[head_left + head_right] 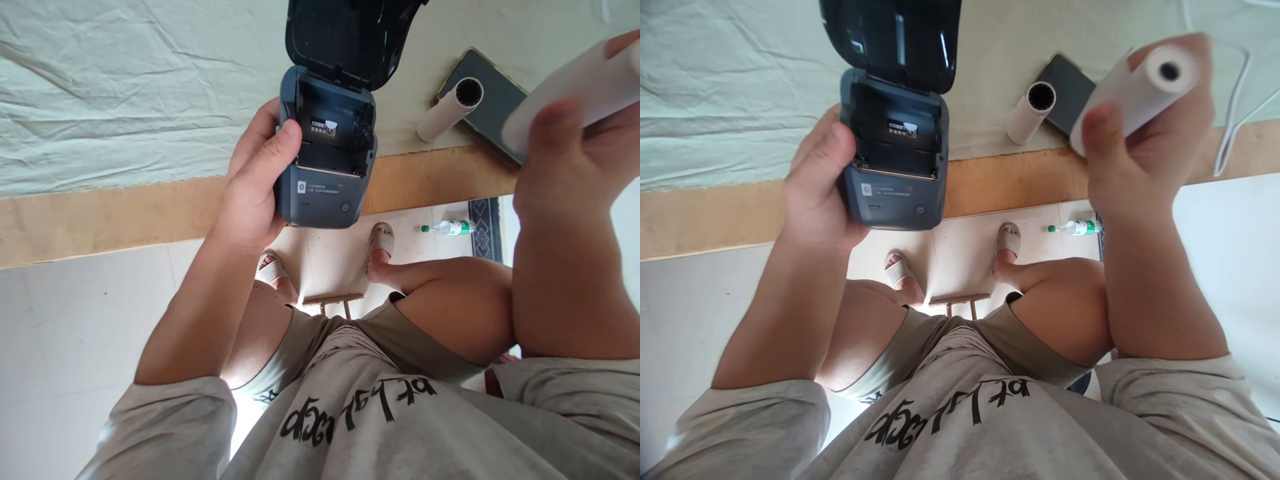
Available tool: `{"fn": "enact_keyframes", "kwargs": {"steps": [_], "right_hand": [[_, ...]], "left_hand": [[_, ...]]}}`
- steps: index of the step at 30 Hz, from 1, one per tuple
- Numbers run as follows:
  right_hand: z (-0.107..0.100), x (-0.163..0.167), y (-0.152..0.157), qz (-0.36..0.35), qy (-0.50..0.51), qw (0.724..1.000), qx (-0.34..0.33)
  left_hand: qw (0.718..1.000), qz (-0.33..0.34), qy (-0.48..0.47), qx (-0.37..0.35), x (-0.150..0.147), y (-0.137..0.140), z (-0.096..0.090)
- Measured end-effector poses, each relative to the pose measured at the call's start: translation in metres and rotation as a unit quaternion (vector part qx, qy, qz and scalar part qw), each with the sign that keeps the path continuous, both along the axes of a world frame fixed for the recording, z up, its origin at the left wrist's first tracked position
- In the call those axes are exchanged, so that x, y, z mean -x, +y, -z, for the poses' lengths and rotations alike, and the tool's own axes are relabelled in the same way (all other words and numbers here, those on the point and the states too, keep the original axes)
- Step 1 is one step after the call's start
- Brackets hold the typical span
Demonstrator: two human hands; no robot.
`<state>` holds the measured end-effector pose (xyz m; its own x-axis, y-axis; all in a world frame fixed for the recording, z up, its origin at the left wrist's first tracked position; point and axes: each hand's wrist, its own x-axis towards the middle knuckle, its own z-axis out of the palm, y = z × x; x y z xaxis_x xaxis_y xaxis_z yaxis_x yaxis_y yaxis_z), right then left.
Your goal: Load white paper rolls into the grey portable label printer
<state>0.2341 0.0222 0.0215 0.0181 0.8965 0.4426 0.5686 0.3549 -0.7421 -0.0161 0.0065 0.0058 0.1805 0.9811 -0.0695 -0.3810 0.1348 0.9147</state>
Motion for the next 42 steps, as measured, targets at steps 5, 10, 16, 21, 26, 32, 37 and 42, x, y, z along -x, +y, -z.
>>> {"fn": "enact_keyframes", "kwargs": {"steps": [5,10,16,21,26,32,37,42], "right_hand": [[0.009,0.013,-0.011,-0.06,-0.093,0.994,0.016],[0.012,0.047,-0.008,-0.075,-0.177,0.978,0.083],[0.012,0.068,0.009,-0.069,-0.246,0.954,0.154],[-0.002,0.048,-0.006,-0.051,-0.232,0.97,0.053],[-0.001,0.024,0.003,0.045,-0.237,0.971,0.006],[0.01,0.022,0.017,0.001,-0.301,0.949,0.088],[0.004,0.029,0.006,-0.066,-0.282,0.953,0.095],[0.01,0.032,0.005,-0.066,-0.304,0.945,0.097]], "left_hand": [[1.0,-0.004,-0.007,0.002,-0.001,0.001,0.0],[1.0,0.0,-0.002,0.005,-0.002,0.001,0.0],[1.0,-0.007,-0.008,0.004,-0.004,0.0,-0.002],[1.0,0.006,-0.028,0.005,-0.002,-0.001,-0.002],[1.0,0.009,-0.016,-0.006,-0.002,0.001,0.001],[1.0,0.001,-0.012,-0.014,-0.003,0.003,0.005],[1.0,0.006,-0.002,-0.014,-0.002,0.003,0.006],[1.0,0.002,0.0,-0.025,-0.002,0.005,0.009]]}}
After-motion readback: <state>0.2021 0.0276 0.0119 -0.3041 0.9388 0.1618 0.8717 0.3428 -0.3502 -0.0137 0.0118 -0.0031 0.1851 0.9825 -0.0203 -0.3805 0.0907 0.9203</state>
